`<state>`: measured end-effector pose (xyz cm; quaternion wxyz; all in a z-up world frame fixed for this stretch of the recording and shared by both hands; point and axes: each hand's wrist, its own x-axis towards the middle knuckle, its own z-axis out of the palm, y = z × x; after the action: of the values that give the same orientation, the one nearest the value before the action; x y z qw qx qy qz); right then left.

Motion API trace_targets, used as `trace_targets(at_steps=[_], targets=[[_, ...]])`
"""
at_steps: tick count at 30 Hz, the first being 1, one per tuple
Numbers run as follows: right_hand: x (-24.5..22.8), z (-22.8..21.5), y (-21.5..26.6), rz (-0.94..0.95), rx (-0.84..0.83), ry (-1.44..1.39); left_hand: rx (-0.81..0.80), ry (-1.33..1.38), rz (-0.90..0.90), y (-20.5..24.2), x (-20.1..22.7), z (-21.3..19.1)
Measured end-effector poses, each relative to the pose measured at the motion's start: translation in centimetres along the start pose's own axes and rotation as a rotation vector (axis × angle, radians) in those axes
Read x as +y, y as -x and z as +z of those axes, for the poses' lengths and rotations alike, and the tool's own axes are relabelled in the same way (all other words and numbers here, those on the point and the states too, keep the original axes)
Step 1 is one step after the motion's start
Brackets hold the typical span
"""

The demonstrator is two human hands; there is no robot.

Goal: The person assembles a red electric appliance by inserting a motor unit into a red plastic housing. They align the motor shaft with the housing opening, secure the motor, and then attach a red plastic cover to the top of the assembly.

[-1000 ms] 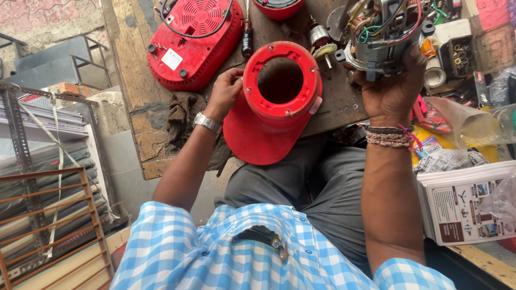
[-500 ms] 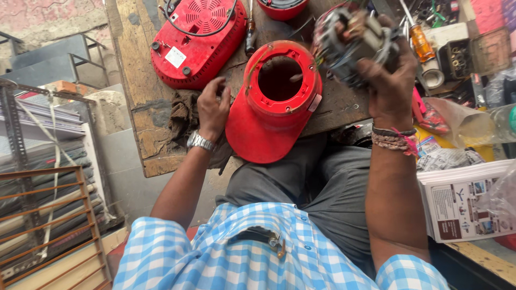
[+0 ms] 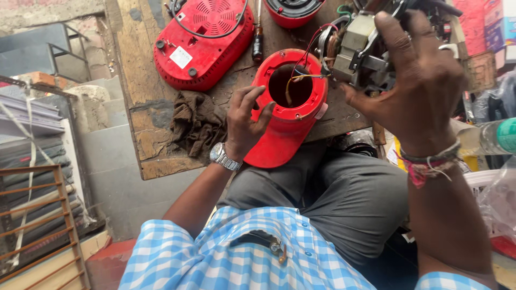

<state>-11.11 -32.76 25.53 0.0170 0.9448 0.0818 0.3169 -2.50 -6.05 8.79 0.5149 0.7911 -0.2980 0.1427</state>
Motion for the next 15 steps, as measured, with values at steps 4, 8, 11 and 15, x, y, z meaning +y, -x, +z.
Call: trace_targets(at_steps=[4,8,11,15], targets=[[-0.4,-1.7,-1.3,-0.044,-0.020,0.062,-0.055,0.062,0.014,-2.1,1.1,1.6],[-1.1,-0.3,-1.0,-0.037,-0.010,0.039,-0.094,0.120,-0.027,-4.1,0.6,3.0],[-2.0,1.4,0.2,0.035,-0.032,-0.048,-0.113,0.129,0.010,-4.0,0.0,2.4],[-3.1,3.2,2.1,0.109,-0.129,-0.098,-0.193,-0.057,-0.045,-2.5,-0.3,1.6]])
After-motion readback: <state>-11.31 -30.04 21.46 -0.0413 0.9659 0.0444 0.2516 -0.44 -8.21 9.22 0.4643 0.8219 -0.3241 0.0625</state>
